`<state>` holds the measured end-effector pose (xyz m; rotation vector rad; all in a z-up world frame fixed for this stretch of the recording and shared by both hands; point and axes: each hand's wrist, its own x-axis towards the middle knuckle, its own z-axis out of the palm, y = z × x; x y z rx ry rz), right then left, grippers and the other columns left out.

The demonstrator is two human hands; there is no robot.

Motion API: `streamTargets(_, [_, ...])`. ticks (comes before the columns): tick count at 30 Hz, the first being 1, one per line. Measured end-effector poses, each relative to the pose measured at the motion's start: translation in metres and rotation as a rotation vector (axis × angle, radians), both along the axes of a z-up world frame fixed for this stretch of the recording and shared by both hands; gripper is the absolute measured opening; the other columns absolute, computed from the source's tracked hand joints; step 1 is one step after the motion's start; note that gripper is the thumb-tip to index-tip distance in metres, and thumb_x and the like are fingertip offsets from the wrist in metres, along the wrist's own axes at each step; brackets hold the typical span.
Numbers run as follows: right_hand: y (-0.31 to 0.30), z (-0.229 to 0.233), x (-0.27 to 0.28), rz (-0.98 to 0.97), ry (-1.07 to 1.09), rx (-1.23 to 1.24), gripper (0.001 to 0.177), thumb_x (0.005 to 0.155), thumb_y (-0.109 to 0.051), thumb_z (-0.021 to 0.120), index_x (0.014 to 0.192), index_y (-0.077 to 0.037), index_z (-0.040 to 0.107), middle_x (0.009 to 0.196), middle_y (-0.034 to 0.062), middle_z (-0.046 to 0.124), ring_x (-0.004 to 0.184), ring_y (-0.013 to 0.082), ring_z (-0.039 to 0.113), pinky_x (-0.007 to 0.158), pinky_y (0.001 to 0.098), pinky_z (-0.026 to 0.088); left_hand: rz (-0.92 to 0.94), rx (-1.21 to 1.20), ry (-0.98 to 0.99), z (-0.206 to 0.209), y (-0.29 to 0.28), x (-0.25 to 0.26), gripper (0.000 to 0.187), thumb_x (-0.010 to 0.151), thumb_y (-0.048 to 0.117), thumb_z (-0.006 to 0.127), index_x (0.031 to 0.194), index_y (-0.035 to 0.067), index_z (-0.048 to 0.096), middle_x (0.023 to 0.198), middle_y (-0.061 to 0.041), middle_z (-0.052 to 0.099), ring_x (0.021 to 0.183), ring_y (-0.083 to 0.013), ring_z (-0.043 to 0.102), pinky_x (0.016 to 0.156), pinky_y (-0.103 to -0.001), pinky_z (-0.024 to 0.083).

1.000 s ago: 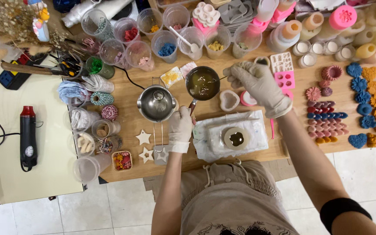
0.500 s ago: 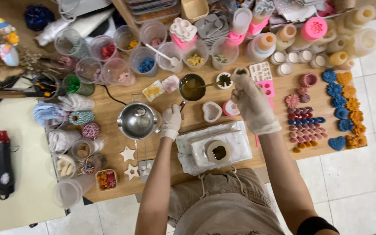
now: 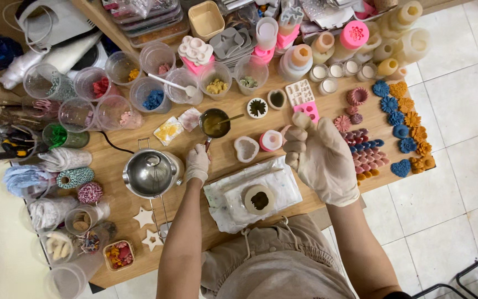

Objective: The person prepares materials for candle making by putting on gloves, stirring liquid wax in a melting pot with a spoon, and then adding solid green wax chips to a separate small container.

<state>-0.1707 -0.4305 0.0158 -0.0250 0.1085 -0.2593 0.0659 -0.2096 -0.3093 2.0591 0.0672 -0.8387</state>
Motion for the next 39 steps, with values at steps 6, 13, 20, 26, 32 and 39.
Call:
streamTargets(6, [0.006, -0.007, -0.019, -0.047, 0.04, -0.176, 0.035, 0.107, -0.019, 0.067, 0.136, -0.002, 0.058, 0.113, 0.004, 0.058, 0.104, 0.018, 0.058, 0.098, 0.0334, 0.05, -0.569, 0.347, -0.948, -0.067, 0.02, 0.014, 0.029, 0.091, 0.029, 0.053, 0.102, 0.005, 0.065, 0.082, -0.023, 0.07, 0.075, -0.0417, 0.069, 0.067, -0.053, 0.053])
streamTargets(13, [0.004, -0.022, -0.051, -0.159, 0.169, -0.355, 0.04, 0.099, -0.006, 0.074, 0.135, -0.006, 0.058, 0.109, 0.0002, 0.062, 0.101, 0.0114, 0.058, 0.098, 0.0317, 0.048, -0.404, 0.306, -0.63, -0.078, 0.008, 0.022, 0.036, 0.105, 0.034, 0.041, 0.105, 0.005, 0.064, 0.1, -0.026, 0.071, 0.095, -0.0469, 0.067, 0.084, -0.058, 0.051])
streamTargets(20, [-0.008, -0.02, 0.001, -0.081, 0.703, -1.061, 0.047, 0.1, -0.016, 0.069, 0.144, -0.001, 0.061, 0.118, 0.0035, 0.067, 0.101, 0.0139, 0.061, 0.091, 0.0293, 0.049, -0.165, 0.189, -0.576, -0.048, -0.011, -0.002, 0.049, 0.108, 0.037, 0.034, 0.123, 0.002, 0.064, 0.126, -0.031, 0.066, 0.118, -0.0475, 0.061, 0.105, -0.054, 0.046])
streamTargets(26, [-0.06, -0.14, 0.109, -0.262, 0.835, -2.13, 0.065, 0.09, -0.011, 0.078, 0.151, -0.005, 0.055, 0.13, 0.0187, 0.056, 0.103, 0.0264, 0.063, 0.087, 0.0366, 0.055, -0.037, 0.046, -0.786, 0.086, -0.016, -0.058, 0.035, 0.1, 0.028, 0.049, 0.12, 0.002, 0.058, 0.114, -0.028, 0.061, 0.107, -0.0461, 0.06, 0.091, -0.055, 0.046])
streamTargets(32, [-0.091, -0.228, 0.147, -0.261, 0.955, -2.185, 0.027, 0.086, -0.02, 0.084, 0.106, -0.004, 0.075, 0.1, 0.0163, 0.07, 0.084, 0.0294, 0.072, 0.079, 0.0389, 0.056, -0.149, -0.56, -0.739, 0.261, 0.019, -0.148, 0.028, 0.108, 0.018, 0.054, 0.129, 0.0, 0.056, 0.116, -0.025, 0.067, 0.108, -0.0392, 0.067, 0.092, -0.044, 0.054])
streamTargets(39, [-0.036, -0.128, 0.102, -0.586, 0.867, -2.146, 0.018, 0.091, -0.007, 0.077, 0.109, -0.004, 0.072, 0.116, 0.0179, 0.069, 0.103, 0.0301, 0.068, 0.088, 0.0383, 0.054, -0.128, -0.799, -0.204, 0.28, 0.07, -0.158, 0.037, 0.106, 0.024, 0.057, 0.134, 0.001, 0.054, 0.107, -0.011, 0.07, 0.103, -0.0236, 0.07, 0.093, -0.039, 0.061])
